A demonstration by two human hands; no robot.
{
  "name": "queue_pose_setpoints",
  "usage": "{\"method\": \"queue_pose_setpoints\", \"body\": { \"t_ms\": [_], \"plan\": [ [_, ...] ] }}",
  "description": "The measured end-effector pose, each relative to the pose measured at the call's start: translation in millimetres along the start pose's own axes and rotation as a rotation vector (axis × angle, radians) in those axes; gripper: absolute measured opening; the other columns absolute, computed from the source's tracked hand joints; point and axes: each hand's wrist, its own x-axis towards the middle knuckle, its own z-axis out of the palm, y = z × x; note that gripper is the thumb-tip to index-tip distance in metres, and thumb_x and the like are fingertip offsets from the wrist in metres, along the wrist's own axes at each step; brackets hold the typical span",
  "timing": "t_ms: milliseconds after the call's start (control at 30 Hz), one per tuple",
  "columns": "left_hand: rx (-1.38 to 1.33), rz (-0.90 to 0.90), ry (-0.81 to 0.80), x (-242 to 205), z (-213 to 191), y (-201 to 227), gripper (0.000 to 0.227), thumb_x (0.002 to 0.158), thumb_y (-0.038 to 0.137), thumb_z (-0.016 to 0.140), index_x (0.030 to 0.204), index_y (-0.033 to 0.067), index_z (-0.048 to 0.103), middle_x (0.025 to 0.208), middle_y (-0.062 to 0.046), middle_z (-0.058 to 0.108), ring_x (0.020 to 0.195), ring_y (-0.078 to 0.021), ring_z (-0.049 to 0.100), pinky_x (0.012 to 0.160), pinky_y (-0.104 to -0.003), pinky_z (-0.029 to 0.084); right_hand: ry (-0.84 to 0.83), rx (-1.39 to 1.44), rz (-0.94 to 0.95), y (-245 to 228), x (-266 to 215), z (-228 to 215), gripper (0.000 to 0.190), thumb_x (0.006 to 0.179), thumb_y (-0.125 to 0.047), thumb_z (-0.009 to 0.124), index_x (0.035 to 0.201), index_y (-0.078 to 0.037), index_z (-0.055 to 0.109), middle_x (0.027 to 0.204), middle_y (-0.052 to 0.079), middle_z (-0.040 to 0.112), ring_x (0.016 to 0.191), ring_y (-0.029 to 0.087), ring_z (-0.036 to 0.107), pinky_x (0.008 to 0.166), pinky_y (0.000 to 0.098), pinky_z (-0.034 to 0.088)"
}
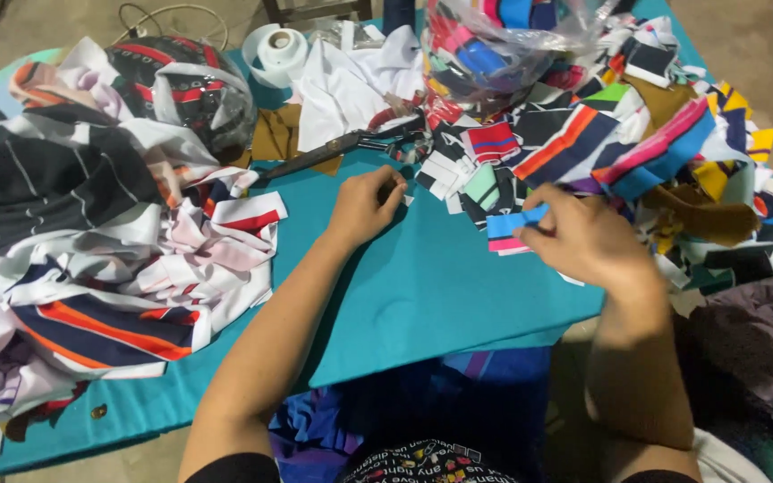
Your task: The person is sitting at a table, picking up small, colorful fabric scraps from a pile and folding them into neat rectangular shapes.
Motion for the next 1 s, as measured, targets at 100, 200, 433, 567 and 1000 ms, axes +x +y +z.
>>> {"method": "queue_pose_setpoints", "body": {
  "t_ms": [100, 200, 433, 567, 1000],
  "plan": [
    [0.150, 0.081, -0.031, 1.5, 3.5, 10.2, 0.006, 0.098, 0.009, 0.064, 0.094, 0.0055, 0.067, 0.078, -0.014, 0.071, 0.074, -0.0328, 0.072, 0.066, -0.043, 0.060, 0.295, 0.108, -0.067, 26.5, 24.6, 41.2, 0.039, 0.081, -0.037, 0.072, 0.119, -0.028, 0.068, 0.078, 0.007, 0.076, 0.091, 0.034, 0.075, 0.082, 0.0509, 0.059],
    [0.187, 0.058, -0.024, 5.5, 8.9, 3.3, 0.005, 0.097, 0.012, 0.066, 0.095, 0.0071, 0.068, 0.077, -0.013, 0.071, 0.072, -0.0318, 0.071, 0.064, -0.043, 0.059, 0.676, 0.632, -0.442, 9.2, 24.9, 59.2, 0.034, 0.080, 0.004, 0.077, 0.110, -0.002, 0.062, 0.100, 0.015, 0.077, 0.082, 0.031, 0.075, 0.057, 0.0363, 0.059],
    [0.189, 0.023, -0.006, 30.0, 25.8, 20.8, 0.008, 0.095, 0.016, 0.068, 0.098, 0.0096, 0.070, 0.076, -0.008, 0.073, 0.070, -0.0273, 0.072, 0.062, -0.038, 0.057, 0.812, 0.567, -0.523, 16.1, 60.2, 138.1, 0.015, 0.088, -0.014, 0.086, 0.088, -0.020, 0.071, 0.072, -0.006, 0.077, 0.068, 0.016, 0.075, 0.059, 0.0287, 0.057],
    [0.195, 0.251, 0.006, 59.3, 57.0, 29.7, 0.012, 0.092, 0.015, 0.068, 0.101, 0.0063, 0.069, 0.082, -0.014, 0.070, 0.079, -0.0358, 0.070, 0.068, -0.044, 0.057, 0.710, 0.682, -0.619, 9.2, 50.2, 128.8, 0.014, 0.101, -0.010, 0.069, 0.089, -0.011, 0.077, 0.067, 0.005, 0.075, 0.057, 0.019, 0.071, 0.047, 0.0298, 0.056],
    [-0.042, 0.367, 0.256, 57.4, 47.6, 24.1, 0.009, 0.091, 0.015, 0.073, 0.096, 0.0071, 0.072, 0.092, -0.011, 0.070, 0.094, -0.0370, 0.066, 0.076, -0.044, 0.055, 0.578, 0.651, -0.605, 16.6, 52.2, 128.1, 0.010, 0.098, -0.011, 0.073, 0.098, -0.009, 0.063, 0.063, 0.003, 0.072, 0.059, 0.021, 0.072, 0.054, 0.0291, 0.055]
  ]
}}
